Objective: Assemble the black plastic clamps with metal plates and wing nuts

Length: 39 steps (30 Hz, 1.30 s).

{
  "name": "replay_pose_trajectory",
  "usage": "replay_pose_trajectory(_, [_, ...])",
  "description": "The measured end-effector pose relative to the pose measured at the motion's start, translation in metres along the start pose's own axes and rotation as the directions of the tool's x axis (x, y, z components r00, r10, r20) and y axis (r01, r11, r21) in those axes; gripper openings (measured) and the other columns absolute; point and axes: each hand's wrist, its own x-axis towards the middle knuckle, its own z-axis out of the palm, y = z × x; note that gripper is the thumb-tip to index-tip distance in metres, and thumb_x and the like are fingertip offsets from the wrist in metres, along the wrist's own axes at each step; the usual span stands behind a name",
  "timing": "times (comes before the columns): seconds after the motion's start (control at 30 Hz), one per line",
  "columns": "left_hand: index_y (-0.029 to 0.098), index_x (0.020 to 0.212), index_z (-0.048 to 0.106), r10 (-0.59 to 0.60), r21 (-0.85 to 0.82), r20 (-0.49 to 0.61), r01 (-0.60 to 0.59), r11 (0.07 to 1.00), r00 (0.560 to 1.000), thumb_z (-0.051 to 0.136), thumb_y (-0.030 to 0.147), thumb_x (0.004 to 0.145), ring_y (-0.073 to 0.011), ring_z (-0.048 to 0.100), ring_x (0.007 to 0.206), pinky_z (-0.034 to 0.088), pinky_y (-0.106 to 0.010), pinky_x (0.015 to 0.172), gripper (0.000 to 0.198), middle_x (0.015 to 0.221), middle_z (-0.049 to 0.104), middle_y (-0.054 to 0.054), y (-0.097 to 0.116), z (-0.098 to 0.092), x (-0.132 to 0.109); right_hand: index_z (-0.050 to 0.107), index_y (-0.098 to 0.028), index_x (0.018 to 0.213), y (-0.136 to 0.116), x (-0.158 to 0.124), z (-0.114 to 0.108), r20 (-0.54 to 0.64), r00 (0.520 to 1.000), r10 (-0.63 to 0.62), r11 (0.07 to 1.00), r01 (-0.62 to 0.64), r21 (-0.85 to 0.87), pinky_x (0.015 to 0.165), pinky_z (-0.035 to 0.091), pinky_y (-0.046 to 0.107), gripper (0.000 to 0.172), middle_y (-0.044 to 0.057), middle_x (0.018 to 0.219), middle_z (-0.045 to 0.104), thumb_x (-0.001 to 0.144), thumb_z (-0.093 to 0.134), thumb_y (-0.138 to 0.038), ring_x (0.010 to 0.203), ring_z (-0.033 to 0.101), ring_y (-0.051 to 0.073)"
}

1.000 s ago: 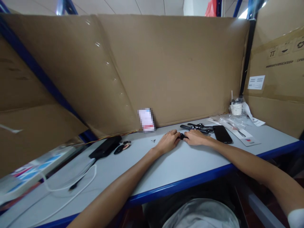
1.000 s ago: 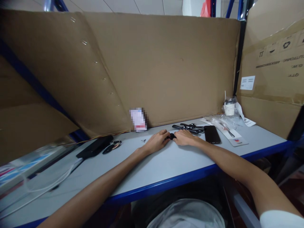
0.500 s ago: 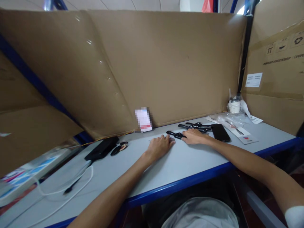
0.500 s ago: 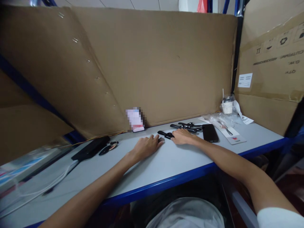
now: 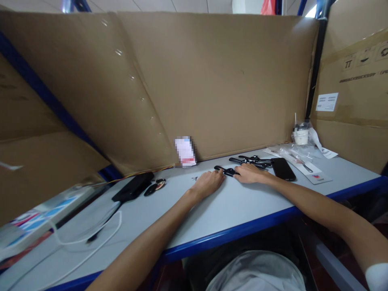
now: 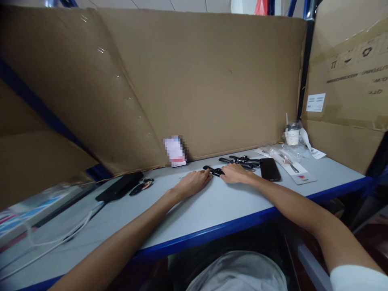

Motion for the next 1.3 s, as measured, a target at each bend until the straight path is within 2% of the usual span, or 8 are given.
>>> replay_pose_trajectory(0.17, [0.016,0.121,0.054,-0.052,-0.1,-0.038,0.048,0.994,0.998,0.036,0.044,0.103,-0.0301,0.072,0.091,0.05,-0.037,0.078,0.038,0.102,0.074,-0.015,-0.008,0.003,0.003,0.072,-0.011,0.116,0.0,-0.001,-0.002,-0.001,1.0,0.005,1.0,-0.005,0.011,0.076,0.047,0.037,0.041,0.023,0.109,0.074,0.099,0.045,-0.037,0.098,0.07,0.032])
replay_pose_trajectory(0.37, [0.017,0.124,0.055,-0.183,-0.107,-0.081,0.174,0.979,0.98,0.037,0.058,0.101,-0.0298,0.07,0.098,0.05,-0.036,0.077,0.051,0.116,0.067,-0.017,-0.005,0.005,0.001,0.072,-0.01,0.117,-0.002,-0.002,-0.005,0.016,1.0,0.0,1.0,0.0,0.01,0.078,0.048,0.038,0.041,0.024,0.111,0.073,0.099,0.045,-0.036,0.099,0.07,0.032])
replay_pose_trajectory(0.57, [0.017,0.117,0.057,-0.065,-0.174,-0.116,0.044,0.984,0.991,0.042,0.046,0.102,-0.0267,0.068,0.102,0.051,-0.034,0.079,0.035,0.117,0.064,-0.013,-0.006,0.012,0.01,0.072,-0.01,0.115,-0.002,-0.003,-0.005,0.009,1.0,0.0,1.0,0.0,0.0,0.078,0.048,0.037,0.04,0.023,0.111,0.073,0.1,0.045,-0.036,0.099,0.071,0.031])
replay_pose_trajectory(0.7, [0.012,0.117,0.06,-0.018,-0.093,-0.097,0.009,0.996,0.995,0.038,0.039,0.104,-0.0271,0.069,0.097,0.052,-0.038,0.083,0.037,0.117,0.064,-0.017,-0.008,0.012,0.016,0.072,-0.01,0.115,-0.002,-0.002,-0.004,0.005,1.0,0.01,1.0,-0.01,0.005,0.077,0.048,0.036,0.04,0.023,0.11,0.073,0.099,0.045,-0.035,0.098,0.07,0.03])
replay_pose_trajectory(0.87, [0.01,0.114,0.062,0.069,0.012,-0.045,-0.068,0.998,0.997,0.03,0.017,0.103,-0.0259,0.069,0.098,0.052,-0.038,0.086,0.035,0.116,0.064,-0.018,-0.008,0.006,0.017,0.073,-0.011,0.115,-0.002,-0.002,-0.004,0.013,1.0,0.019,1.0,-0.019,0.004,0.076,0.048,0.036,0.04,0.023,0.11,0.074,0.099,0.046,-0.035,0.099,0.07,0.031])
replay_pose_trajectory(1.0, [0.012,0.116,0.059,0.047,0.004,-0.074,-0.046,0.999,0.996,0.032,0.01,0.1,-0.0261,0.069,0.098,0.052,-0.038,0.084,0.031,0.113,0.065,-0.017,-0.011,0.006,0.017,0.073,-0.011,0.116,-0.003,-0.002,-0.006,0.013,1.0,0.016,1.0,-0.016,0.005,0.076,0.048,0.036,0.04,0.023,0.11,0.074,0.099,0.045,-0.034,0.1,0.07,0.033])
replay_pose_trajectory(1.1, [0.013,0.119,0.058,-0.006,-0.018,-0.101,0.004,1.0,0.995,0.031,0.014,0.102,-0.0254,0.069,0.096,0.051,-0.036,0.082,0.032,0.113,0.066,-0.016,-0.015,0.009,0.018,0.072,-0.011,0.117,-0.003,-0.003,-0.006,0.018,1.0,0.007,1.0,-0.007,0.005,0.077,0.048,0.037,0.041,0.023,0.111,0.073,0.099,0.044,-0.035,0.1,0.07,0.032])
replay_pose_trajectory(1.3, [0.015,0.115,0.062,-0.079,-0.085,-0.108,0.07,0.994,0.991,0.031,0.037,0.106,-0.0251,0.07,0.09,0.049,-0.035,0.078,0.039,0.113,0.065,-0.014,-0.019,0.014,0.02,0.072,-0.011,0.115,-0.001,0.0,-0.001,0.005,1.0,0.002,1.0,-0.002,-0.008,0.078,0.049,0.037,0.04,0.023,0.111,0.074,0.099,0.045,-0.036,0.101,0.071,0.032])
